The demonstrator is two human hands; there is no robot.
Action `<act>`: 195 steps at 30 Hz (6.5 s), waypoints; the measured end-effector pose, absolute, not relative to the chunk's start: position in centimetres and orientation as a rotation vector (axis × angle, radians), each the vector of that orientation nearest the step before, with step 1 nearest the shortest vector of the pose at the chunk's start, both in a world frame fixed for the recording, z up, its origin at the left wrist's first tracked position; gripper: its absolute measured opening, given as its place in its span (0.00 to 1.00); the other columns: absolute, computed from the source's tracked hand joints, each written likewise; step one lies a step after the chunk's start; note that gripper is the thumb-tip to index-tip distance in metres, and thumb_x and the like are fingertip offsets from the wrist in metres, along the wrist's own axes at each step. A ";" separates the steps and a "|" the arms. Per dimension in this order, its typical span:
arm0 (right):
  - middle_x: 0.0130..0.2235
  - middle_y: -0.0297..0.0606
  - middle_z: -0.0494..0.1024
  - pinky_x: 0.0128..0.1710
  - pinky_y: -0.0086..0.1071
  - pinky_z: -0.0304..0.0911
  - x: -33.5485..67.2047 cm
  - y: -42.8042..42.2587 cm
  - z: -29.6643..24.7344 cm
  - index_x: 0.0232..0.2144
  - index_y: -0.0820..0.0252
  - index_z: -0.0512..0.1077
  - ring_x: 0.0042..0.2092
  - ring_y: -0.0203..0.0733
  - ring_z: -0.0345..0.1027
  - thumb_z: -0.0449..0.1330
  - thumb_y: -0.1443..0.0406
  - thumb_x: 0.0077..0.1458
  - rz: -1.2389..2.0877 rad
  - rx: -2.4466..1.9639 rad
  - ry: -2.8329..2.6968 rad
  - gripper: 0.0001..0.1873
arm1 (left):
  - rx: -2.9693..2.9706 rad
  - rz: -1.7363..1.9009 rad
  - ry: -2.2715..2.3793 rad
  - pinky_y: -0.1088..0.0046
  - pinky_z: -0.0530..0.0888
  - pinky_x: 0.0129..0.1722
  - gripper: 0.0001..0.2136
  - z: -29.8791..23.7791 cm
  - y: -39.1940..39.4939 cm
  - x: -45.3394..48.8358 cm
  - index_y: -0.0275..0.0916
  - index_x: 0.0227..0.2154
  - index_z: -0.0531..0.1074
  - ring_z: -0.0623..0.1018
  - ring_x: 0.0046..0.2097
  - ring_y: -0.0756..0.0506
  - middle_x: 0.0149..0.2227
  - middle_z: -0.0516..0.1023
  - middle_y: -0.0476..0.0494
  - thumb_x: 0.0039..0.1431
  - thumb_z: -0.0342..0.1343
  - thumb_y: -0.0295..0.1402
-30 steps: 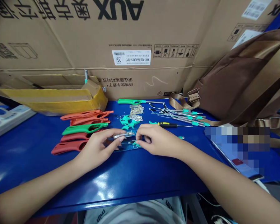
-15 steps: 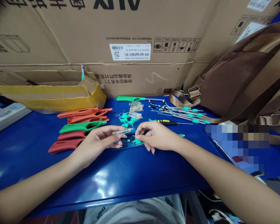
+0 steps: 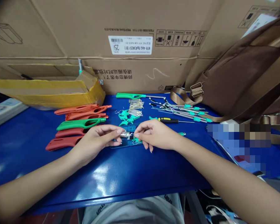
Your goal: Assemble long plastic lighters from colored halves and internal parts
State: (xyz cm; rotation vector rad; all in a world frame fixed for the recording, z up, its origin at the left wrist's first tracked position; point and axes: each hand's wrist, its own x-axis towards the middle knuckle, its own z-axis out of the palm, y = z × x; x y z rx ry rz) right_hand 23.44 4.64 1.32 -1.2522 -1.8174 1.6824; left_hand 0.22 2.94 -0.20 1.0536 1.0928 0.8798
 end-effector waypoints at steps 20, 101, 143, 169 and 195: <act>0.18 0.23 0.69 0.15 0.22 0.64 23.1 4.4 1.7 0.33 0.60 0.71 0.17 0.28 0.62 0.65 0.57 0.59 1.688 -1.261 -1.843 0.12 | 1.011 0.851 1.110 0.71 0.83 0.40 0.19 -0.2 3.0 0.3 0.35 0.35 0.82 0.81 0.31 0.50 0.30 0.83 0.46 0.45 0.75 0.44; 0.17 0.24 0.68 0.15 0.21 0.59 22.9 4.3 1.9 0.33 0.61 0.73 0.16 0.28 0.59 0.63 0.61 0.59 1.614 -1.327 -1.847 0.09 | 1.400 0.851 1.120 0.78 0.74 0.28 0.12 -0.2 2.3 0.9 0.36 0.35 0.79 0.74 0.24 0.52 0.22 0.75 0.52 0.61 0.60 0.41; 0.24 0.28 0.66 0.25 0.28 0.50 23.3 4.3 0.3 0.33 0.61 0.72 0.25 0.31 0.54 0.60 0.58 0.60 1.341 -1.288 -1.976 0.11 | 1.412 0.866 1.182 0.74 0.77 0.29 0.15 0.3 1.9 0.9 0.36 0.37 0.83 0.76 0.26 0.49 0.32 0.84 0.43 0.56 0.65 0.43; 0.20 0.25 0.64 0.17 0.24 0.54 23.1 4.1 0.7 0.34 0.59 0.70 0.19 0.30 0.57 0.60 0.59 0.60 1.501 -1.321 -1.892 0.09 | 1.340 0.878 1.227 0.78 0.74 0.28 0.11 0.6 1.7 1.1 0.36 0.35 0.84 0.74 0.24 0.51 0.25 0.82 0.47 0.55 0.66 0.39; 0.21 0.25 0.61 0.20 0.25 0.47 22.6 4.2 0.1 0.32 0.61 0.70 0.22 0.29 0.50 0.58 0.57 0.59 1.439 -1.255 -1.912 0.12 | 1.346 0.921 1.208 0.81 0.72 0.25 0.11 -0.2 1.6 1.1 0.36 0.35 0.84 0.73 0.23 0.53 0.21 0.77 0.52 0.55 0.65 0.38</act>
